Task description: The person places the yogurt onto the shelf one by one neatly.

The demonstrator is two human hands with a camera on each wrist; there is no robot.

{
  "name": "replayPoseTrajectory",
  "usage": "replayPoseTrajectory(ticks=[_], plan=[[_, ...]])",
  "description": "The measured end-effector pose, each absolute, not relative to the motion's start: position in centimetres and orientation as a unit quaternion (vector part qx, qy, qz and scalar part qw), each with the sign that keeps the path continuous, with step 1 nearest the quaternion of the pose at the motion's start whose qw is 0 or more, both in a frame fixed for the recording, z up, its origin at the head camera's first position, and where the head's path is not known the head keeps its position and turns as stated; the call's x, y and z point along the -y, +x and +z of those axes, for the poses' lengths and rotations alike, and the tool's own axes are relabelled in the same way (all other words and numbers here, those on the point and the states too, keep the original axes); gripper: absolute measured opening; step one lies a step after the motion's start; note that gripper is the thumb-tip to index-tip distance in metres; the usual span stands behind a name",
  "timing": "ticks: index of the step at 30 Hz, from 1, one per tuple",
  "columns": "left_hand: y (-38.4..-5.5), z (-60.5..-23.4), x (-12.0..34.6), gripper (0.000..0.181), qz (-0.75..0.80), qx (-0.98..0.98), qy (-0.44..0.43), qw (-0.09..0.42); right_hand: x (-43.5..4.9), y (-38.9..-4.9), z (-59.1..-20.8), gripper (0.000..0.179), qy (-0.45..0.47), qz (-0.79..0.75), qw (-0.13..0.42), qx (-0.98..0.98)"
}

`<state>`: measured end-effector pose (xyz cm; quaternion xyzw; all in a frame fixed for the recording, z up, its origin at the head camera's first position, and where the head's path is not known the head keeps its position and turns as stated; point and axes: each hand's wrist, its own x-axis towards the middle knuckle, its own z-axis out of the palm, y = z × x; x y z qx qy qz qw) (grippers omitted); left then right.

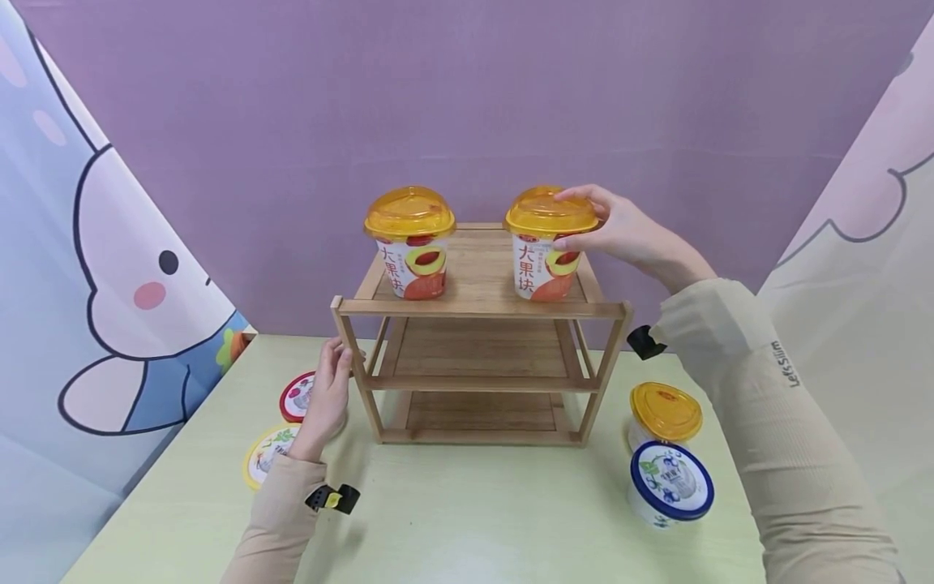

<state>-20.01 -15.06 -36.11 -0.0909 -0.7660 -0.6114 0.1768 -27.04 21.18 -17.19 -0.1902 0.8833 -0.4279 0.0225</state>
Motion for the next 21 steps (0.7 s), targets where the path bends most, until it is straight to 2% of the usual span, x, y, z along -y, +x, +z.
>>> replayPoseTrajectory(ticks=[14,21], plan=[[-20.2,-36.3,15.2,0.027,-0.607,0.768,-0.097,0.179,-21.6,-27.0,-17.5,0.057,-0.185,-0.436,0.016,-0.881],[-21.5,-38.3,16.0,0.030,-0.613,0.762,-0.097,0.185,-21.8,-27.2,-17.7,0.060,-0.177,-0.429,0.019,-0.886]])
